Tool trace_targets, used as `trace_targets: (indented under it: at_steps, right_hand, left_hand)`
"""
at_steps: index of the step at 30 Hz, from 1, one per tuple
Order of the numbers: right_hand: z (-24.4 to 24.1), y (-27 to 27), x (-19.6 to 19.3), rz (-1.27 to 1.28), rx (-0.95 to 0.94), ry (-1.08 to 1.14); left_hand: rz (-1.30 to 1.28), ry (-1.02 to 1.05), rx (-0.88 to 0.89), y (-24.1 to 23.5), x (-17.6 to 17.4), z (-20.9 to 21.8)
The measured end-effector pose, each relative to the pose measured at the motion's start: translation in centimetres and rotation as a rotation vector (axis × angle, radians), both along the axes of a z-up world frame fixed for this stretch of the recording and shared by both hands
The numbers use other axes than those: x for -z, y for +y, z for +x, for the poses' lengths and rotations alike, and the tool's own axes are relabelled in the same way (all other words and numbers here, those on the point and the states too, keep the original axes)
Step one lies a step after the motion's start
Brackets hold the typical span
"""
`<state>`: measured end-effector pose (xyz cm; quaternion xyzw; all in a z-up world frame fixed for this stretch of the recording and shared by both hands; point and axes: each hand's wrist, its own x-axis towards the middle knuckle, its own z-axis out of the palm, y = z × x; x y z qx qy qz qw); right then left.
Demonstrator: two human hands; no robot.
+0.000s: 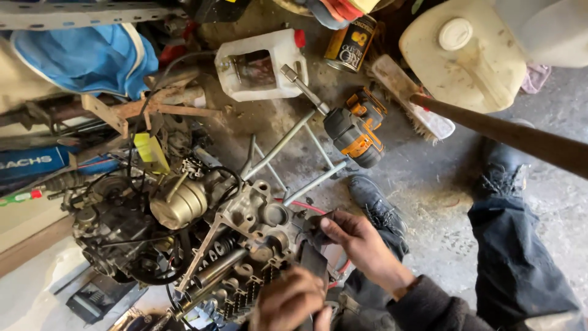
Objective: The person scrapes the surface of a car engine cylinder head using a metal scraper. The person moves the scraper across the metal surface to remove residue and then wipes the area with a cloth.
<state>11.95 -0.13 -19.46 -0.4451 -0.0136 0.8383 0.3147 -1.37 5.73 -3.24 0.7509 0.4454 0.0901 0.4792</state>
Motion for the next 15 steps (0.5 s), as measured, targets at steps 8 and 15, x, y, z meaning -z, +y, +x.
trace_targets:
  at_steps: [8, 15]
  right_hand:
    - [3.0, 3.3, -2.7, 0.078, -0.254, -0.084]
    - [5.3, -0.9, 2.5, 0.23, -0.188, -0.041]
  left_hand:
    - [-0.018, -0.069, 0.255, -2.6, -0.1, -0.1]
    - [0.122, -0.059, 0.274, -1.1, 0.6, 3.5]
